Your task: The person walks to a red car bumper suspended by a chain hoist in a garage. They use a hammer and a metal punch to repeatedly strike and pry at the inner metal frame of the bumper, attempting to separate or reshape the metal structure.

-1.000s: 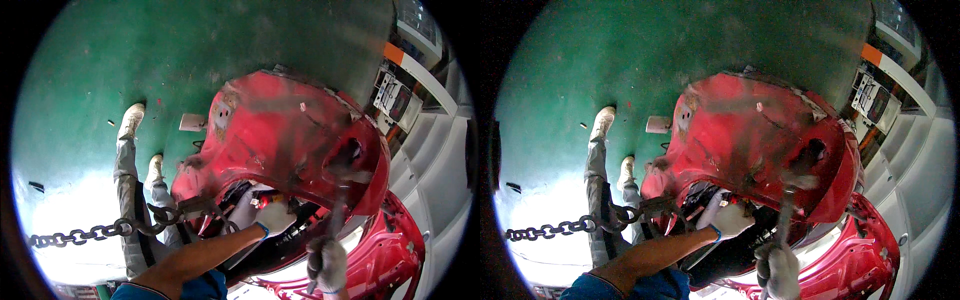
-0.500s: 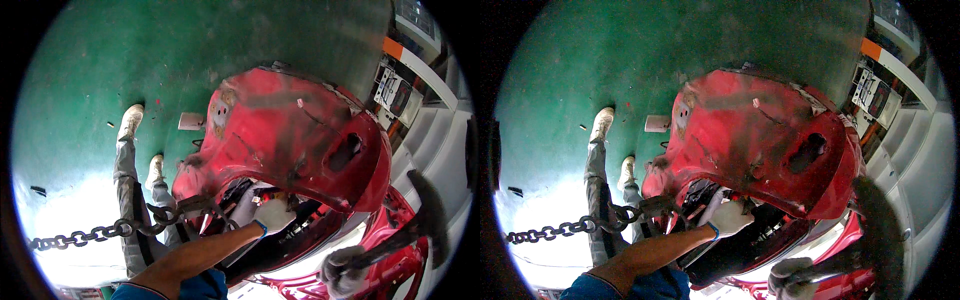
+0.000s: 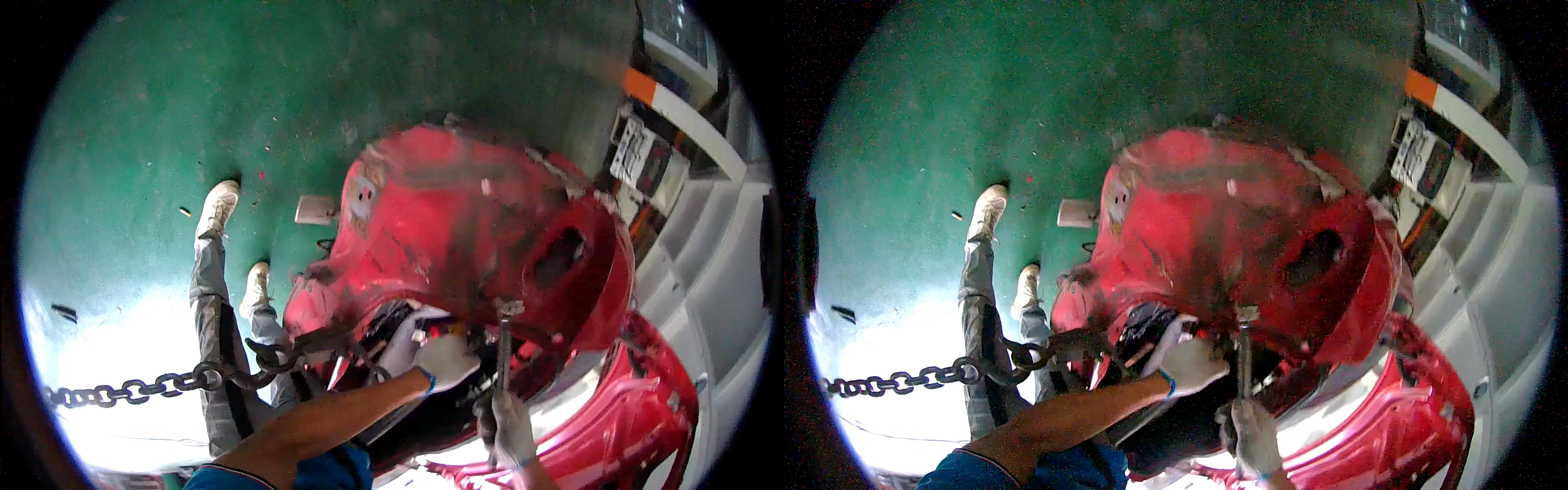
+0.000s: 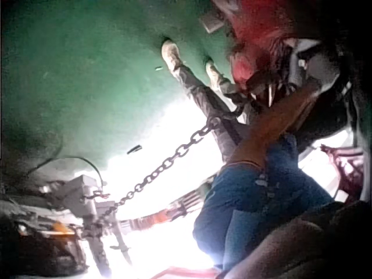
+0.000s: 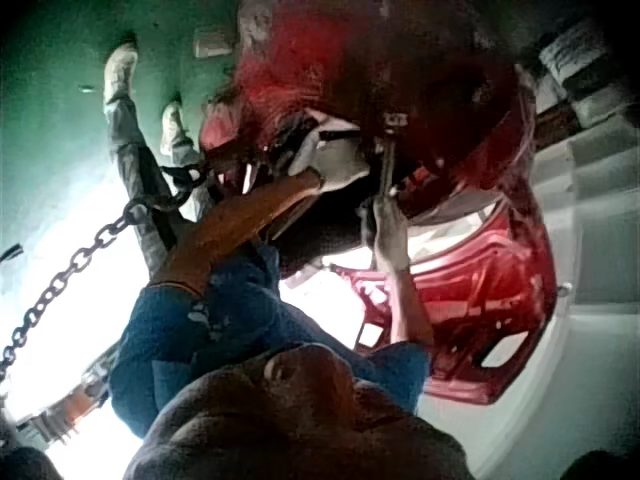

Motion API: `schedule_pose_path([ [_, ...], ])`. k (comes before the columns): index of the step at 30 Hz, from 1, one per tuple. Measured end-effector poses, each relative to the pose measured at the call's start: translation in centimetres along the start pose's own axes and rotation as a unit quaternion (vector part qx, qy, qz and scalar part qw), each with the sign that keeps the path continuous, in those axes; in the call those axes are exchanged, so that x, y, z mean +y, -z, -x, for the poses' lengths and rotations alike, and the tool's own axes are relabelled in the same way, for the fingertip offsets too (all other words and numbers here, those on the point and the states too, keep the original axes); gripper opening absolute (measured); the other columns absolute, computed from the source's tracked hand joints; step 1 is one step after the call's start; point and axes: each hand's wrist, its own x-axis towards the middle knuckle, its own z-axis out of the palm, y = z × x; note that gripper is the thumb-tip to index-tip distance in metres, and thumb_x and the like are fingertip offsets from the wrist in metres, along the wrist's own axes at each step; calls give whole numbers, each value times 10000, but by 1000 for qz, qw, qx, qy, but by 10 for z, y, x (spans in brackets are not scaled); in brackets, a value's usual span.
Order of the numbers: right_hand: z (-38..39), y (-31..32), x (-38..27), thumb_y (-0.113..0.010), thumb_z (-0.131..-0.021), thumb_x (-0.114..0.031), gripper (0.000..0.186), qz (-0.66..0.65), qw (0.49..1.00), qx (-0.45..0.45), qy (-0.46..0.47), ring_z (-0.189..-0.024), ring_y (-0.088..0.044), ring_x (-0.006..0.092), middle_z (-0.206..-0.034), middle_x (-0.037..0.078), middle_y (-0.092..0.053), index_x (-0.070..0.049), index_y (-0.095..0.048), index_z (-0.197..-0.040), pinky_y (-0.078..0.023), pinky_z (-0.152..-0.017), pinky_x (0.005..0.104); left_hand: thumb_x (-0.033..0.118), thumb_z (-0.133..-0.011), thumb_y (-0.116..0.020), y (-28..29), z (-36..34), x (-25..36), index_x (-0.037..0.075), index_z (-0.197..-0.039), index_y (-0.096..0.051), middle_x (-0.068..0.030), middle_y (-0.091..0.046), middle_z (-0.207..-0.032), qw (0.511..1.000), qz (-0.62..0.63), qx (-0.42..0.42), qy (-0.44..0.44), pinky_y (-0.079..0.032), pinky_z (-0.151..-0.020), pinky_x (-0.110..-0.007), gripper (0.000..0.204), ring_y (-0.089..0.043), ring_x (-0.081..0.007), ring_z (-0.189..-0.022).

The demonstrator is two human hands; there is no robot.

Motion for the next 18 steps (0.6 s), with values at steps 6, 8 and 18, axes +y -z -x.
schedule_pose_path([
  [6,15,12,1,-626,-939,-587,572,50,962,-25,267,-419,-369,91,-564,-14,-445,-15,-618,-947,-271,-388,261,378,-934,-538,17,-3,0,109,-1075,-710,-197,-693,-940,998,-52,34,10,-283,-1104,-516,349,-679,-363,-931],
  [8,-5,32,24,-601,-974,-541,527,54,978,-17,199,-425,-382,86,-564,-17,-439,-16,-610,-925,-289,-392,257,381,-936,-533,15,0,3,104,-1080,-709,-194,-693,-919,998,-66,20,10,-256,-1119,-505,358,-683,-349,-929],
  [18,2,24,10,-572,-1003,-505,474,-14,976,-36,216,-424,-380,79,-586,-3,-478,-40,-634,-937,-288,-388,245,384,-884,-576,23,-1,12,3,-1071,-669,-262,-692,-956,1000,-9,0,12,-419,-943,-534,434,-672,-418,-952],
])
